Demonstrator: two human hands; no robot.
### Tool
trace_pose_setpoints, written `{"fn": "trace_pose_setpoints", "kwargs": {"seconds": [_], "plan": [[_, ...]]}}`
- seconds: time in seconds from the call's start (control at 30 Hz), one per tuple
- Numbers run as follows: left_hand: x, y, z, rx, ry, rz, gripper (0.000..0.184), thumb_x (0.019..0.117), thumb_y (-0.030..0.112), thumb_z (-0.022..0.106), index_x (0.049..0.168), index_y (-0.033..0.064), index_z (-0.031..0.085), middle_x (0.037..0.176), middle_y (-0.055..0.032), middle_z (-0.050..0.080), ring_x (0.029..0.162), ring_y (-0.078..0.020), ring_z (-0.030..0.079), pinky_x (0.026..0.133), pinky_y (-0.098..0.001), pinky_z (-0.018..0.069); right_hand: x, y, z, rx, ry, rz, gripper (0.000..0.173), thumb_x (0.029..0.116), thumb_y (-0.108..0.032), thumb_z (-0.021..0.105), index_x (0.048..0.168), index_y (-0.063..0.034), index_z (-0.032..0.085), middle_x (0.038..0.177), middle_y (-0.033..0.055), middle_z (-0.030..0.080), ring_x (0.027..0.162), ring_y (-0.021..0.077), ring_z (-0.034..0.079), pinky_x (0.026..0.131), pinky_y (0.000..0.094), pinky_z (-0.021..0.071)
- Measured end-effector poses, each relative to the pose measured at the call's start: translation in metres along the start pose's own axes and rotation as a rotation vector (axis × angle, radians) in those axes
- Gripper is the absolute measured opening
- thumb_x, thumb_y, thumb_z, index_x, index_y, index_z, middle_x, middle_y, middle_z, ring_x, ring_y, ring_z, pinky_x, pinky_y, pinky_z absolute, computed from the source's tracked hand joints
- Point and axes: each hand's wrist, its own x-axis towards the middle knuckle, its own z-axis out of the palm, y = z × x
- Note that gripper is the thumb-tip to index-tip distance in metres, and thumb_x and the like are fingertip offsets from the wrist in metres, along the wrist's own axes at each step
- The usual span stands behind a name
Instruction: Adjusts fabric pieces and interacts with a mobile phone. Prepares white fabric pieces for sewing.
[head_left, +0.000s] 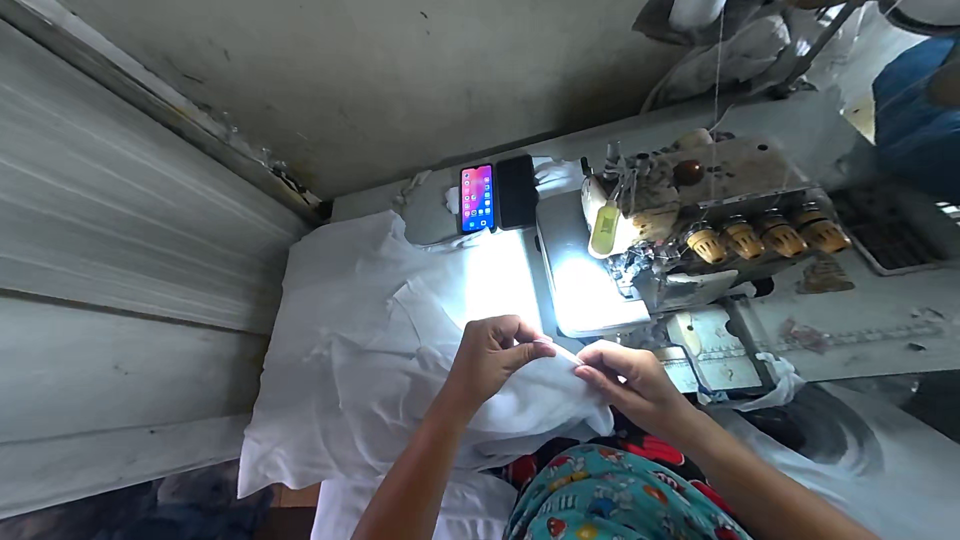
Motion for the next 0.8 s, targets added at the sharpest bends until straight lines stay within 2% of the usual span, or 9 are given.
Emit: {"fn": "trace_pose_setpoints", "kwargs": {"seconds": [0.07,0.13,0.27,0.43,0.53,0.63,0.7,0.77,0.8], "plan": [[0.0,0.003,-0.002,0.071,0.014,0.012,0.022,0.0816,0.022,0.082,0.076,0.0064,0.068,0.064,0.0148,0.056,0.054,0.0131,0.04,0.051,-0.0069,0.0313,-0.001,0.0,0.0,0.015,-0.026,0.014,0.026,0.1043,-0.022,0.056,0.101,0.0015,0.068,0.085,0.0014,0.067,0.074,-0.0075,0.057,0.07,0.0076,0.0474],[0.0,0.003,-0.004,0.091,-0.011,0.026,0.02,0.0845,0.022,0.08,0.079,0.005,0.07,0.065,0.0139,0.057,0.056,0.013,0.04,0.051,-0.0069,0.0313,-0.002,0.001,0.0,0.025,-0.036,0.023,0.026,0.1039,-0.021,0.057,0.102,0.0018,0.068,0.085,0.0015,0.067,0.074,-0.0076,0.057,0.069,0.0076,0.0475],[-0.002,0.0,-0.005,0.108,-0.054,0.108,0.02,0.094,0.018,0.071,0.09,-0.0014,0.073,0.08,0.0052,0.068,0.07,0.0107,0.055,0.066,-0.0074,0.0452,-0.002,0.001,-0.002,0.035,-0.025,0.031,0.026,0.1034,-0.021,0.058,0.1,0.0019,0.068,0.084,0.0007,0.067,0.073,-0.0084,0.057,0.068,0.0072,0.0473],[-0.006,0.003,-0.005,0.222,0.044,0.214,0.023,0.0977,0.019,0.066,0.093,-0.0024,0.074,0.086,-0.0005,0.072,0.079,0.007,0.062,0.075,-0.0096,0.05,-0.006,-0.001,-0.001,0.058,-0.191,0.113,0.021,0.0988,-0.015,0.063,0.106,0.0038,0.067,0.089,0.0067,0.069,0.075,-0.0017,0.062,0.07,0.0121,0.0518],[-0.009,0.005,-0.014,0.244,0.087,0.258,0.023,0.1,0.017,0.063,0.097,-0.0031,0.074,0.09,-0.0013,0.073,0.084,0.0052,0.065,0.08,-0.0122,0.0533,-0.016,0.005,-0.001,0.016,-0.28,0.181,0.017,0.0962,-0.01,0.064,0.104,0.004,0.068,0.09,0.0101,0.069,0.08,0.0044,0.064,0.075,0.0173,0.0531],[-0.011,0.004,-0.021,0.275,0.115,0.263,0.022,0.1007,0.019,0.062,0.096,0.0003,0.074,0.09,0.0026,0.073,0.086,0.007,0.064,0.081,-0.0114,0.0529,-0.024,0.006,-0.007,0.03,-0.287,0.231,0.017,0.0956,-0.007,0.063,0.106,0.0048,0.069,0.093,0.0103,0.07,0.083,0.004,0.065,0.078,0.0179,0.0535],[-0.013,-0.001,-0.021,0.342,0.173,0.259,0.024,0.0999,0.028,0.064,0.094,0.0074,0.074,0.091,0.0051,0.07,0.089,0.0047,0.06,0.083,-0.0143,0.0481,-0.027,0.006,-0.011,0.05,-0.263,0.253,0.018,0.0954,-0.007,0.063,0.108,0.0043,0.069,0.096,0.0083,0.072,0.085,0.0004,0.066,0.08,0.0154,0.0539],[-0.016,-0.004,-0.02,0.405,0.223,0.216,0.025,0.0987,0.034,0.065,0.093,0.0126,0.075,0.099,0.003,0.067,0.098,-0.0015,0.058,0.086,-0.0204,0.0448,-0.028,0.003,-0.016,0.061,-0.244,0.267,0.018,0.0948,-0.007,0.063,0.108,0.0042,0.07,0.096,0.0076,0.072,0.085,-0.0012,0.066,0.079,0.0141,0.0536],[-0.019,-0.003,-0.019,0.425,0.245,0.19,0.026,0.0983,0.034,0.066,0.093,0.0111,0.076,0.102,0.0005,0.066,0.096,-0.002,0.057,0.084,-0.0198,0.0443,-0.028,0.001,-0.018,0.068,-0.239,0.264,0.018,0.0951,-0.007,0.063,0.107,0.0042,0.07,0.095,0.0075,0.072,0.084,-0.0017,0.065,0.078,0.0134,0.0534]]}}
